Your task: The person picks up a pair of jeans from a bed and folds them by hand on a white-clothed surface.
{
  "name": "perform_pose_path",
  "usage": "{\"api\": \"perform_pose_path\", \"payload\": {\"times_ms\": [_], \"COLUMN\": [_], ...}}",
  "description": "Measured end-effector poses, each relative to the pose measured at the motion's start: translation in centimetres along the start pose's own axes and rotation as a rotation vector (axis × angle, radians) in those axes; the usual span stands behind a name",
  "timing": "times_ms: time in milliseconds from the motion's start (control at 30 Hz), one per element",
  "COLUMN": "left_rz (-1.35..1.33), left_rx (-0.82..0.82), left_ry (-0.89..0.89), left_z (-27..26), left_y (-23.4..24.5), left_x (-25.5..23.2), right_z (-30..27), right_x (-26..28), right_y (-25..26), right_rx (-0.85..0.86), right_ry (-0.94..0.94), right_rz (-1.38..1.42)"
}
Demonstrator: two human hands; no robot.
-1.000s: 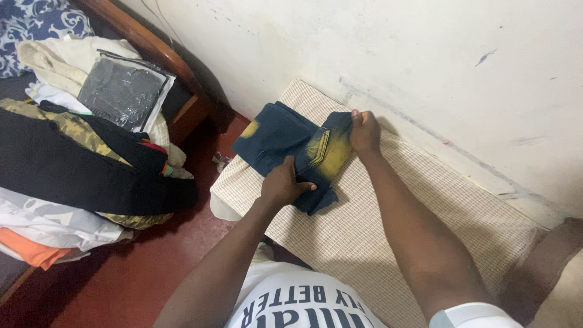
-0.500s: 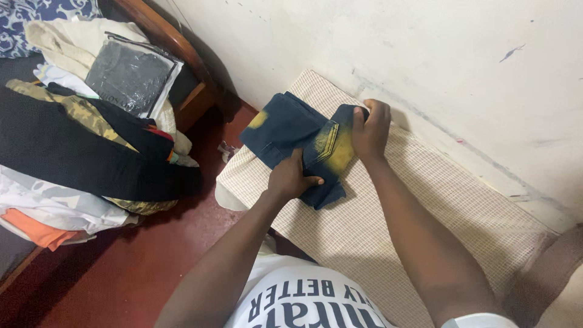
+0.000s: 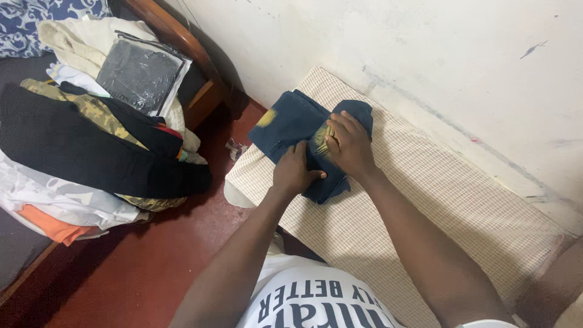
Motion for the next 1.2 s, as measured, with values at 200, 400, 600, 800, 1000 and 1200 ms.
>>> {"api": "perform_pose_path", "payload": {"times_ms": [200, 400, 600, 800, 1000, 1200], "left_rz": [0.041, 0.184, 0.277, 0.293, 0.337, 0.375], "left_rx": [-0.177, -0.214, -0.125, 0.076, 0.212, 0.28], "left_ry": [-0.146, -0.309, -0.339, -0.258, -0.216, -0.216], "left_z": [-1.2, -1.5, 0.1, 1.3, 1.6, 1.7], "left_y": [1.2, -2.2, -4.1, -3.5, -3.1, -3.4], "left_x": [-1.6, -2.1, -0.6, -0.4, -0.3, -0.5], "right_z": [-0.2, -0.6, -0.6, 0.2, 0.5, 0.4], "right_x": [-0.7, -0.9, -1.6, -1.2, -0.9, -0.6], "right_y": [-2.4, -3.2, -4.5, -4.2, -4.4, -4.4], "right_rx": [0.063, 0.096, 0.151, 0.148, 0.195, 0.147], "right_ry": [0.014, -0.021, 0.026, -0.006, 0.04, 0.053], "right_rz": [-0.12, -0.121, -0.249, -0.187, -0.331, -0.305]}}
Point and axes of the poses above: each hand's wrist, its own z-axis towards the middle knuckle, its own y-axis out of the back of the hand, x = y × z, the point moved 5 cm from there along z, towards the middle knuckle, and after that the axes turned 9 degrees about y, right-handed, at the moved point
